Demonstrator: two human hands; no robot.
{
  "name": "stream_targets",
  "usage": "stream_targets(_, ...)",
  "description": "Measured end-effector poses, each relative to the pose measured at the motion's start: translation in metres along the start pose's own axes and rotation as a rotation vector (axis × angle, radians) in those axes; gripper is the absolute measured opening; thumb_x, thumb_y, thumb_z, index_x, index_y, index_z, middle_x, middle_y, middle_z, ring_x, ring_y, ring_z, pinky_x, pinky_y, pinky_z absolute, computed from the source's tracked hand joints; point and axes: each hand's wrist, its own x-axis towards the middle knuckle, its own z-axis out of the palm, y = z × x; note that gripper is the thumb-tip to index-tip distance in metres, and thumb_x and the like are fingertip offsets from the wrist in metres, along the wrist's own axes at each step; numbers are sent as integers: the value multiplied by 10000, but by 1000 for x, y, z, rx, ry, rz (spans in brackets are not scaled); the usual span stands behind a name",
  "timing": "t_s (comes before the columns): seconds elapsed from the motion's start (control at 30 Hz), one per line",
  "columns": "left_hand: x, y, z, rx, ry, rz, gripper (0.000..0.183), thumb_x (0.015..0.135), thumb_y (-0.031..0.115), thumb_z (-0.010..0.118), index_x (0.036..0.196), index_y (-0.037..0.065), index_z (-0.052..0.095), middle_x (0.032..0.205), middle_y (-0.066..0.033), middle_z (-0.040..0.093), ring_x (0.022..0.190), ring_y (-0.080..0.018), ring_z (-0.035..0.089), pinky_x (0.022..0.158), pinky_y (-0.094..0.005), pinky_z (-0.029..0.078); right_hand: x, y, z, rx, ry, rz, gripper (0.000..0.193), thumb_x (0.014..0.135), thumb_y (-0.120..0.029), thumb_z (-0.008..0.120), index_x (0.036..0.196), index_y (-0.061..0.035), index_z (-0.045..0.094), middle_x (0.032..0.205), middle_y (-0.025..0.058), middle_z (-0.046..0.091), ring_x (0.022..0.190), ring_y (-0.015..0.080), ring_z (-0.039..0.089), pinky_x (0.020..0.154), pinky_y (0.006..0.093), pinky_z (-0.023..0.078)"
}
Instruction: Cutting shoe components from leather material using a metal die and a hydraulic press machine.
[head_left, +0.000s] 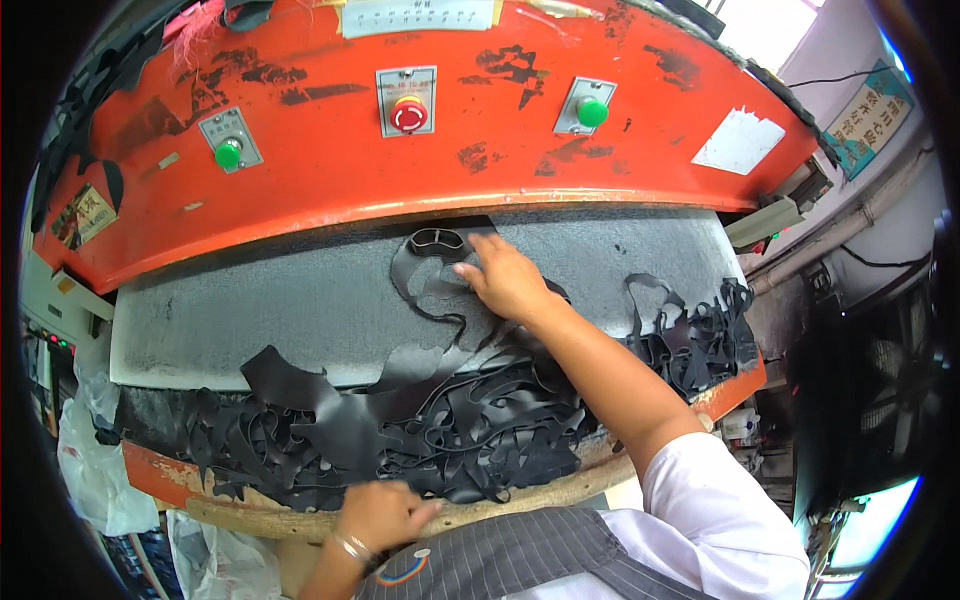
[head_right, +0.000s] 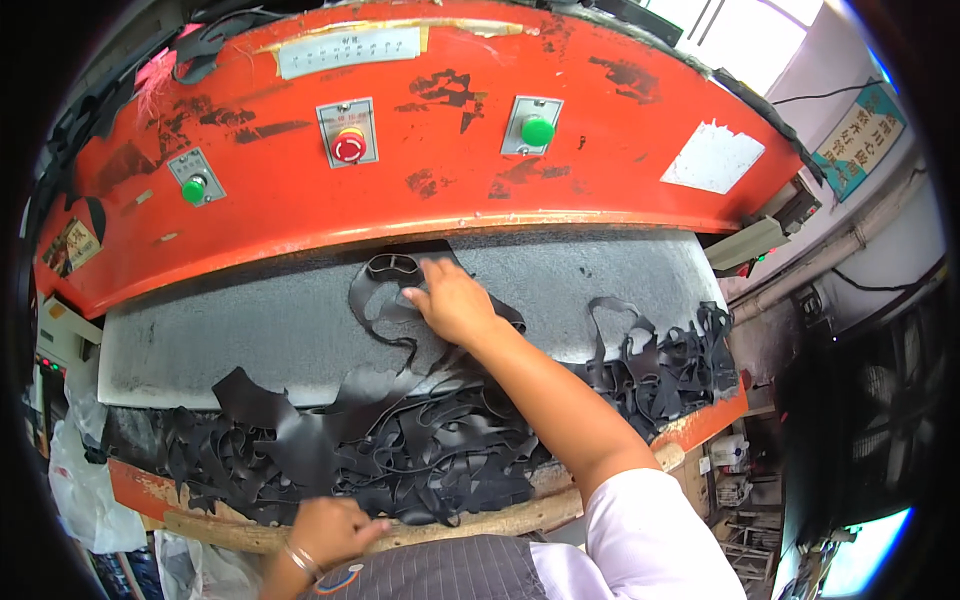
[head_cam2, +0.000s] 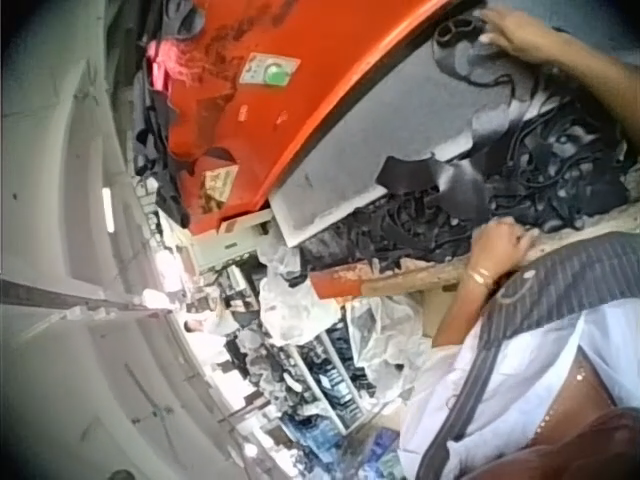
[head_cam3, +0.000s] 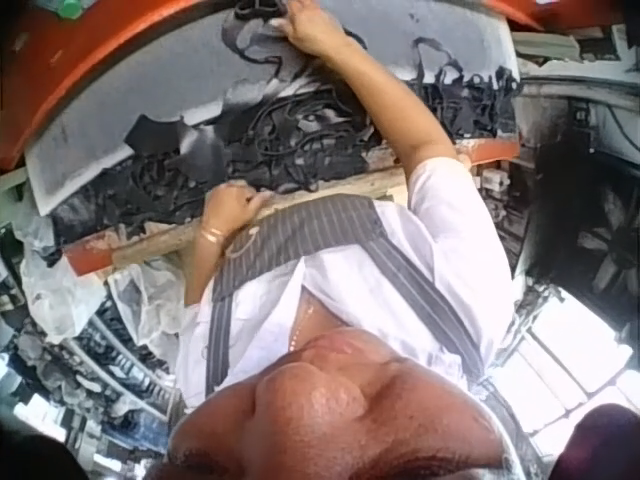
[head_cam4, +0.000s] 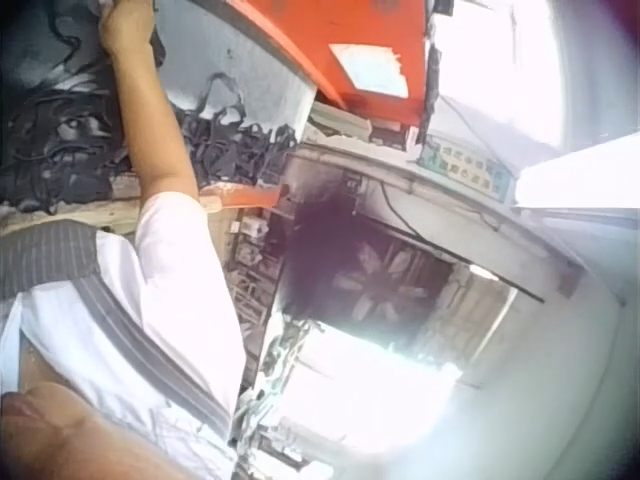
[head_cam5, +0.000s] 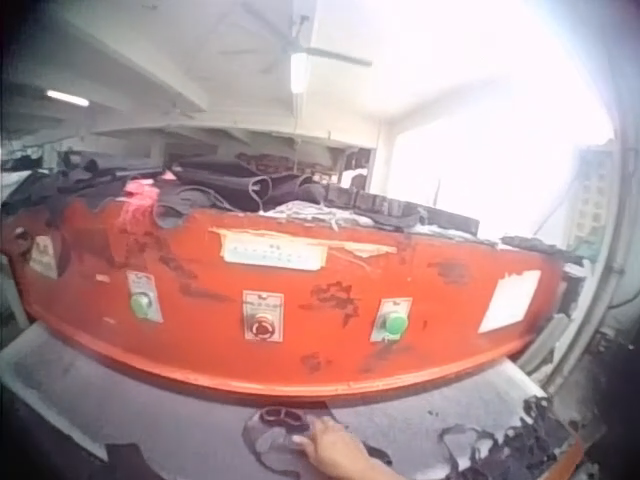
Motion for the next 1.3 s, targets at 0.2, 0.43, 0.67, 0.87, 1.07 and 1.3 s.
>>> stream_targets(0.2,211,-42,-49,157,573,206,432,898,329,609,1222,44,621,1255,-154,619,1193,-336,561,1005,-454,426,75,33,38,18,-26,-68,579,785,-366,750,1221,-17,597,1106,176,628,1035,373,619,882,435,503)
stream_targets(0.43,259,-77,-24,190,449,77,554,892,360,616,1338,39,542,1446,-152,472,1378,-331,384,1143,-487,250,89,86,14,150,102,114,506,757,-298,781,1146,-7,637,980,184,672,895,335,658,803,406,512)
stream_targets(0.67,261,-79,-21,113,468,84,541,889,366,622,1312,34,572,1432,-153,491,1381,-334,383,1142,-483,251,60,99,15,-9,217,-124,564,748,-218,787,1257,-69,598,1064,180,642,1018,345,586,886,406,491)
stream_targets(0.87,250,-80,-24,120,481,83,540,884,365,628,1308,34,575,1425,-151,498,1380,-328,385,1145,-477,247,46,86,20,38,226,-12,554,746,-195,787,1260,-82,613,1026,163,663,1021,326,589,896,387,492)
stream_targets(1.07,249,-81,-30,61,487,113,505,865,339,656,1264,34,609,1395,-142,528,1357,-304,420,1136,-463,270,45,82,9,5,240,-10,659,731,-232,809,1322,-92,555,1076,166,649,1002,320,599,880,391,502)
stream_targets(1.3,218,-107,-183,10,1303,203,213,963,189,565,869,12,637,785,-87,568,769,-244,533,747,-376,436,41,20,-86,423,717,8,427,815,-159,772,1130,1,532,909,81,585,755,140,574,687,295,503)
